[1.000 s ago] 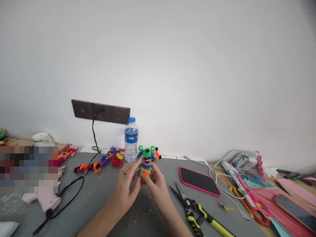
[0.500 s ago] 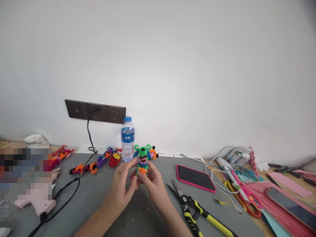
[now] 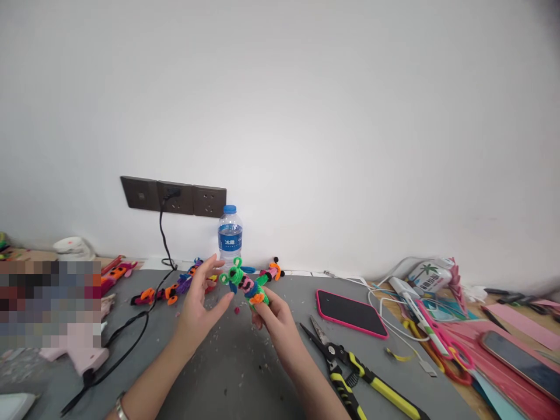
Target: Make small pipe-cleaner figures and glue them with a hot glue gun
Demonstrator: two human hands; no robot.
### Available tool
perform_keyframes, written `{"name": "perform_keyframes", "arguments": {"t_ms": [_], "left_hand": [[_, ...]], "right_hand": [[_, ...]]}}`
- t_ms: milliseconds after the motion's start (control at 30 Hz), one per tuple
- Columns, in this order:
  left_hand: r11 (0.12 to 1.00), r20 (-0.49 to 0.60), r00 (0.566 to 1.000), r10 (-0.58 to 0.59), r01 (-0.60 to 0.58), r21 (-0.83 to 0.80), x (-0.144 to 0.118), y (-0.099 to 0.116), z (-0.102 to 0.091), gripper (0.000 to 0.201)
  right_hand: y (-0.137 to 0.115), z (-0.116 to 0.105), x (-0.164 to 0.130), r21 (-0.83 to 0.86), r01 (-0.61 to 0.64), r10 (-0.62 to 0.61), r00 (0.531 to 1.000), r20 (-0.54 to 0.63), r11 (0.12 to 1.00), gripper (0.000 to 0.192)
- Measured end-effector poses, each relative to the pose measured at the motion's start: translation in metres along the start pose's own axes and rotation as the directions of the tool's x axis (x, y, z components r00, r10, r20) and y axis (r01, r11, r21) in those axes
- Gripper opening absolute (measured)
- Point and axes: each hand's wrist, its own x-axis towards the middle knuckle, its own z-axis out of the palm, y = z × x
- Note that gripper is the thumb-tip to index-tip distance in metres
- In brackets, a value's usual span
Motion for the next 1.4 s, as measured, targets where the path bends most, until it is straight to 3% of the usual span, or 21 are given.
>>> {"name": "perform_keyframes", "arguments": {"t_ms": [133, 267, 567, 967, 1400], "left_hand": [[0.936, 0.061, 0.971, 0.231, -0.239, 0.257, -0.003, 0.005, -0.001, 0.046], [0.872, 0.124, 0.932, 0.341, -0.363, 0.328, -0.002, 0.004, -0.003, 0.045], [0.802, 0.147, 0.918, 0.367, -0.393, 0.449, -0.001, 0.005, -0.002, 0.026], [0.769, 0.222, 0.922, 0.318, -0.388, 0.508, -0.002, 0.010, -0.001, 0.023], [0.757, 0.272, 0.924, 0.270, -0.378, 0.533, -0.003, 0.011, 0.001, 0.019]], "right_hand": [[0.003, 0.000, 0.001, -0.019, 0.005, -0.005, 1.000, -0.020, 1.000, 0.035], [0.006, -0.003, 0.002, -0.074, 0.004, -0.010, 0.997, -0.076, 0.997, 0.028], [0.003, -0.013, 0.002, -0.284, -0.050, 0.012, 0.991, -0.134, 0.958, 0.008], [0.001, -0.009, 0.000, -0.423, -0.050, 0.010, 0.995, -0.097, 0.905, 0.007], [0.004, -0.010, 0.000, -0.467, -0.078, 0.046, 0.996, -0.079, 0.881, 0.004]]}}
